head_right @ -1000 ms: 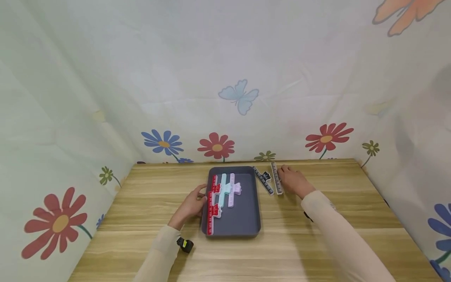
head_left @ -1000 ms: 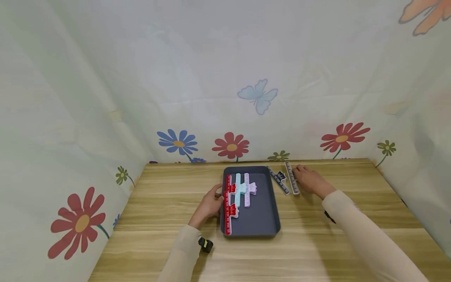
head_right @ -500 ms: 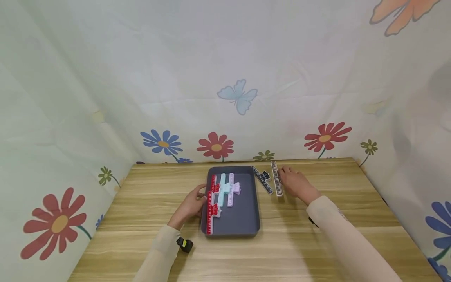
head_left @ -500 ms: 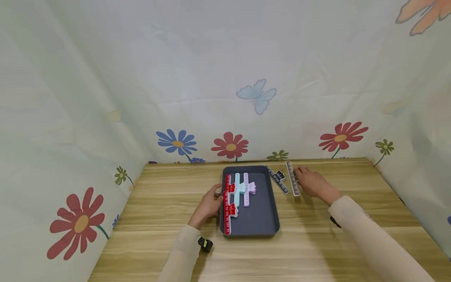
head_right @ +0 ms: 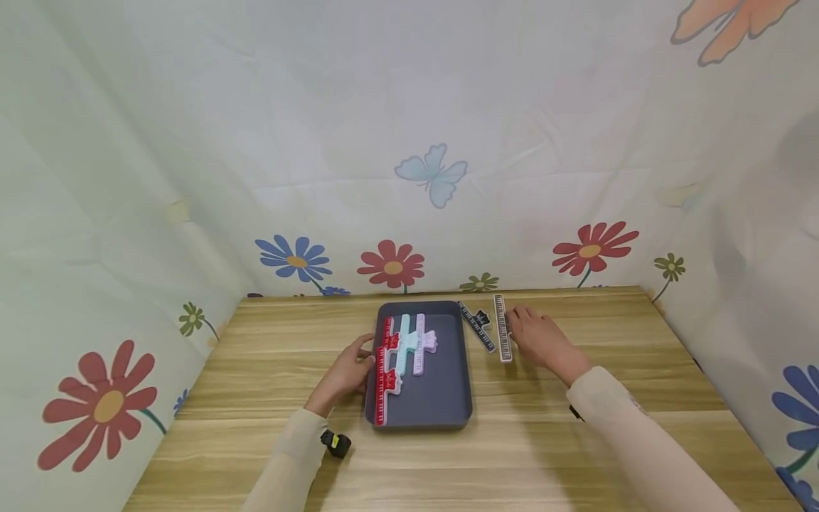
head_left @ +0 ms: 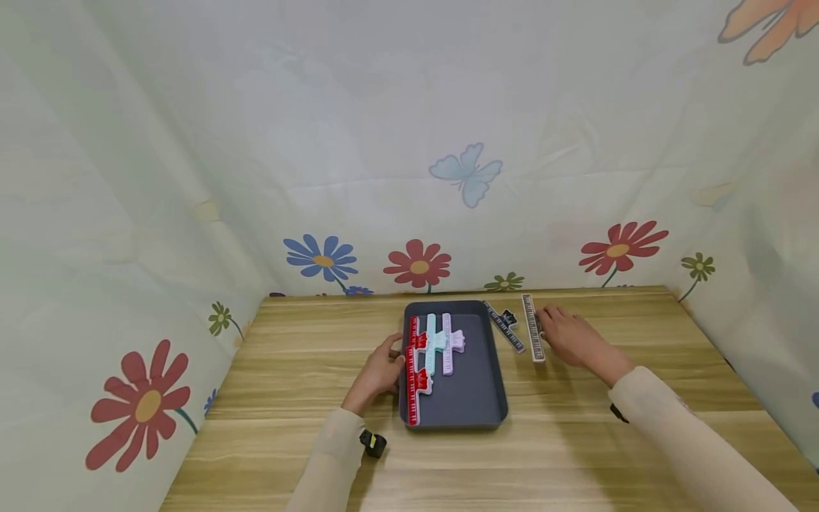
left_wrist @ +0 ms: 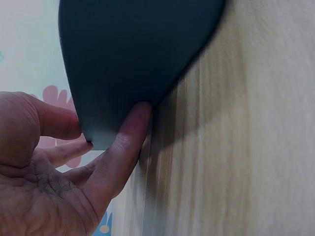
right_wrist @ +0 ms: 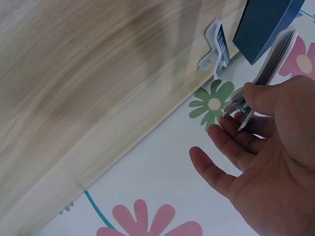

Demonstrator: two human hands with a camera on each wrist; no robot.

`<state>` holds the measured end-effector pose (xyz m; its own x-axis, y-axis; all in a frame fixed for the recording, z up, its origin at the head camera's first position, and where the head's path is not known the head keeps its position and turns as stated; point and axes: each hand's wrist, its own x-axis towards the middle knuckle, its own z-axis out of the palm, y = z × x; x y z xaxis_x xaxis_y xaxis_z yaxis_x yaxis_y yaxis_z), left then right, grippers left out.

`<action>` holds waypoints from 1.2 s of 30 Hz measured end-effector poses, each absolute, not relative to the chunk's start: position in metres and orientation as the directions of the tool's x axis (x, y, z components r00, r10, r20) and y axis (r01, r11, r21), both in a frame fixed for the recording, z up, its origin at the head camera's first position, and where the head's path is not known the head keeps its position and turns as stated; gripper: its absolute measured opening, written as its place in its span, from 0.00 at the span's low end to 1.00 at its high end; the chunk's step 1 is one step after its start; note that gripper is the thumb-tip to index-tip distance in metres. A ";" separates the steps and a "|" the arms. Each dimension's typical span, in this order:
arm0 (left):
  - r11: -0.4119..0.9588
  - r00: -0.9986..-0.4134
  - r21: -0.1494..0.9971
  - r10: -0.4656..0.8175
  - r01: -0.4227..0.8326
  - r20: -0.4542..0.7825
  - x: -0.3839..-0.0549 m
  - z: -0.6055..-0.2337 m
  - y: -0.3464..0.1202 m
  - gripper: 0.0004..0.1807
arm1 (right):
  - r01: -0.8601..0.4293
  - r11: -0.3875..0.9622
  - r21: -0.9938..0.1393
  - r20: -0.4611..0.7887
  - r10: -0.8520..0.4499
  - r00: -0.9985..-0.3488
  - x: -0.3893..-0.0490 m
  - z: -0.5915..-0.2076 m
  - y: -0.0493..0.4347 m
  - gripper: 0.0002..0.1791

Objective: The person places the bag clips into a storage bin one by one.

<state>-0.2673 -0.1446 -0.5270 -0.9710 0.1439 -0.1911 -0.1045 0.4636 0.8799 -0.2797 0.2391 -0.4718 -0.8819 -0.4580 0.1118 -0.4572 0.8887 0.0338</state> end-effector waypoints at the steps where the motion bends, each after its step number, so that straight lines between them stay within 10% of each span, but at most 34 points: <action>1: 0.463 -0.970 0.880 0.144 -0.107 -0.194 -0.267 -0.527 -0.145 0.29 | -0.458 0.888 0.039 0.114 -0.459 -0.881 -0.279 -0.472 0.239 0.25; 36: 0.476 -0.970 0.873 0.146 -0.102 -0.193 -0.267 -0.525 -0.146 0.29 | -0.530 0.846 0.048 0.181 -0.530 -0.829 -0.256 -0.456 0.206 0.25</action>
